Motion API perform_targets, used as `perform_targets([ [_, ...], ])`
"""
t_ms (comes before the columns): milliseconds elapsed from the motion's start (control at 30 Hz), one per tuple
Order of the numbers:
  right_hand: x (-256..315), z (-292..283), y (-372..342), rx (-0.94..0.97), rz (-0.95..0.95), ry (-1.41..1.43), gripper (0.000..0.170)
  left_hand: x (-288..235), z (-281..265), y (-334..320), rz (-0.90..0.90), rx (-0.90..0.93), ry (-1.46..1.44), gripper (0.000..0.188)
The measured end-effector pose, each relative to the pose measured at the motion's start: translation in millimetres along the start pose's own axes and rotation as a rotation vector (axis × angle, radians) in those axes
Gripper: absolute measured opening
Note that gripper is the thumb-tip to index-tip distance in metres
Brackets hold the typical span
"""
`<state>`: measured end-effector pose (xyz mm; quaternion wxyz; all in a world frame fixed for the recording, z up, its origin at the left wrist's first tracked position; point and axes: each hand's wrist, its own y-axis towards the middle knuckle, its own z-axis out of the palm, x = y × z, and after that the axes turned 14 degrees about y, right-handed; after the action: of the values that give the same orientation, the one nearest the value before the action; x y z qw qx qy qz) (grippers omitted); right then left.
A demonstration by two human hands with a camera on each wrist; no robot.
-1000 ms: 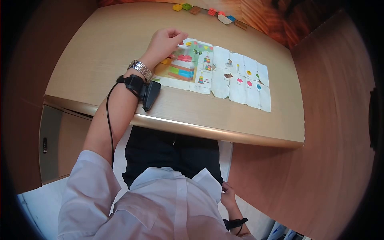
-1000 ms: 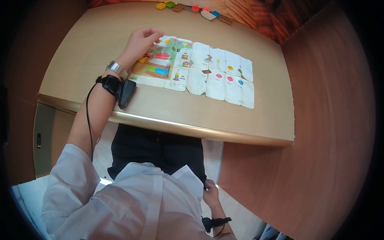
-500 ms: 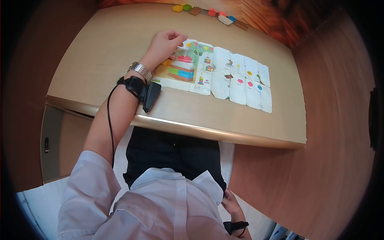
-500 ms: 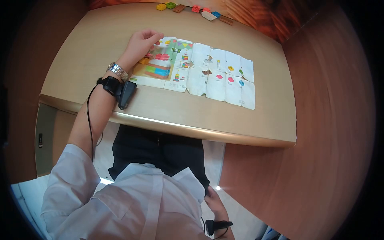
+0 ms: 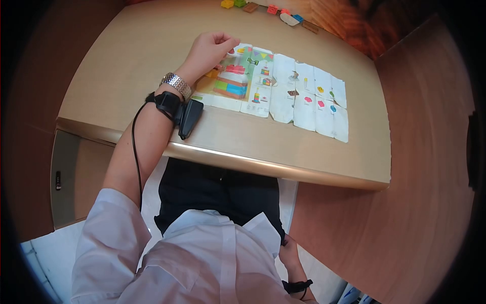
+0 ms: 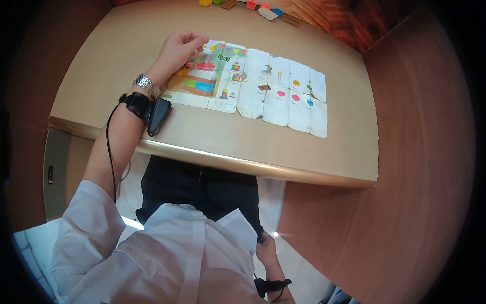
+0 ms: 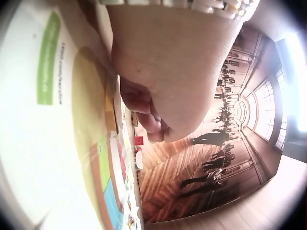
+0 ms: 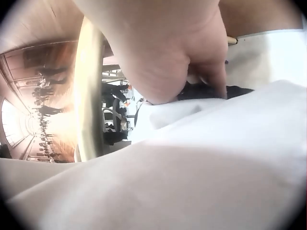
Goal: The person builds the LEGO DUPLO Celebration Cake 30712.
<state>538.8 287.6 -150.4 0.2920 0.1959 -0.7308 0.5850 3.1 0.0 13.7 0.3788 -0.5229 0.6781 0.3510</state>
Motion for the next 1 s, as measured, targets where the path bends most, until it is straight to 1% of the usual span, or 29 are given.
perform_targets([
  [33, -2.9, 0.3, -5.0, -0.025, -0.052, 0.061, 0.035, -1.3, -0.3, -1.7, -0.009, -0.001, 0.006, 0.032],
  [67, -4.4, -1.3, -9.8, -0.025, -0.049, 0.062, 0.035, -2.7, -0.3, -1.5, -0.014, -0.004, 0.011, 0.033],
  [133, -5.9, -8.2, -21.1, 0.137, -0.078, 0.363, 0.034, -1.8, -0.1, -0.7, -0.008, -0.002, 0.008, 0.034],
  [167, -0.3, -16.2, -20.9, 0.137, -0.072, 0.362, 0.034, -4.6, -1.8, 5.3, -0.004, -0.001, 0.005, 0.034],
  [233, -8.3, -27.9, -13.2, 0.148, -0.076, 0.112, 0.029, 0.1, -0.5, 7.6, 0.014, -0.009, -0.001, 0.034],
  [267, -17.2, -29.4, -9.7, 0.145, -0.076, 0.111, 0.029, 0.6, 0.1, 8.3, 0.033, -0.022, -0.009, 0.035],
  [333, -27.7, -32.5, 0.4, -0.007, -0.122, -0.109, 0.024, 0.5, -1.3, 11.6, 0.037, -0.020, 0.006, 0.035],
  [367, -30.3, -32.5, 5.2, -0.003, -0.119, -0.119, 0.024, 1.5, -2.6, 10.4, 0.034, -0.017, 0.024, 0.035],
  [433, -35.4, -24.2, 11.4, -0.148, -0.138, -0.151, 0.015, 1.7, -2.7, 9.9, 0.022, -0.017, 0.040, 0.032],
  [467, -35.2, -22.6, 10.4, -0.144, -0.131, -0.153, 0.015, 1.7, -1.6, 8.9, 0.021, -0.009, 0.058, 0.030],
  [533, -33.8, -17.6, 14.1, -0.116, -0.235, 0.013, 0.022, 2.5, 0.1, 8.8, 0.025, -0.012, 0.058, 0.029],
  [567, -22.6, -11.0, 10.6, -0.115, -0.232, 0.016, 0.022, 2.4, 1.3, 8.9, 0.032, -0.015, 0.054, 0.029],
  [600, -4.0, -2.7, 3.4, -0.128, -0.244, 0.088, 0.027, 2.3, 1.4, 9.5, 0.033, -0.013, 0.057, 0.029],
  [633, 9.1, 0.6, -0.5, -0.141, -0.254, 0.160, 0.033, 1.3, 0.4, 12.1, 0.041, -0.010, 0.060, 0.032],
  [667, 9.7, -2.2, 1.0, -0.141, -0.254, 0.160, 0.033, 1.7, -0.3, 12.1, 0.051, -0.010, 0.061, 0.036],
  [733, 14.5, -11.2, 4.1, -0.055, -0.146, 0.018, 0.042, 2.4, -0.7, 12.3, 0.044, -0.011, 0.049, 0.036],
  [767, 19.3, -14.2, 5.6, -0.054, -0.147, 0.016, 0.042, 2.6, -0.7, 12.4, 0.038, -0.011, 0.036, 0.035],
  [800, 25.7, -18.2, 7.2, 0.006, -0.134, -0.055, 0.041, 2.1, -0.3, 11.8, 0.039, -0.014, 0.034, 0.035],
  [833, 37.4, -19.8, 8.9, 0.065, -0.123, -0.127, 0.041, 0.4, -0.1, 10.8, 0.024, -0.018, 0.017, 0.032],
  [867, 62.0, -18.7, 7.5, 0.065, -0.130, -0.132, 0.041, -2.4, -2.1, 12.3, 0.009, -0.025, 0.000, 0.028],
  [900, 89.8, -16.8, 4.1, 0.097, -0.077, -0.399, 0.040, -2.7, -2.3, 12.4, 0.011, -0.034, -0.003, 0.028],
  [933, 104.9, -16.0, 2.9, 0.131, -0.019, -0.666, 0.041, -2.6, -1.9, 11.7, 0.006, -0.036, -0.011, 0.028],
  [967, 103.9, -18.4, 6.2, 0.133, -0.024, -0.674, 0.041, -0.4, -0.6, 8.8, 0.001, -0.038, -0.019, 0.028],
  [1000, 106.3, -22.8, 9.8, 0.175, -0.053, -0.830, 0.044, -0.1, -0.7, 8.7, -0.002, -0.048, -0.018, 0.028],
])
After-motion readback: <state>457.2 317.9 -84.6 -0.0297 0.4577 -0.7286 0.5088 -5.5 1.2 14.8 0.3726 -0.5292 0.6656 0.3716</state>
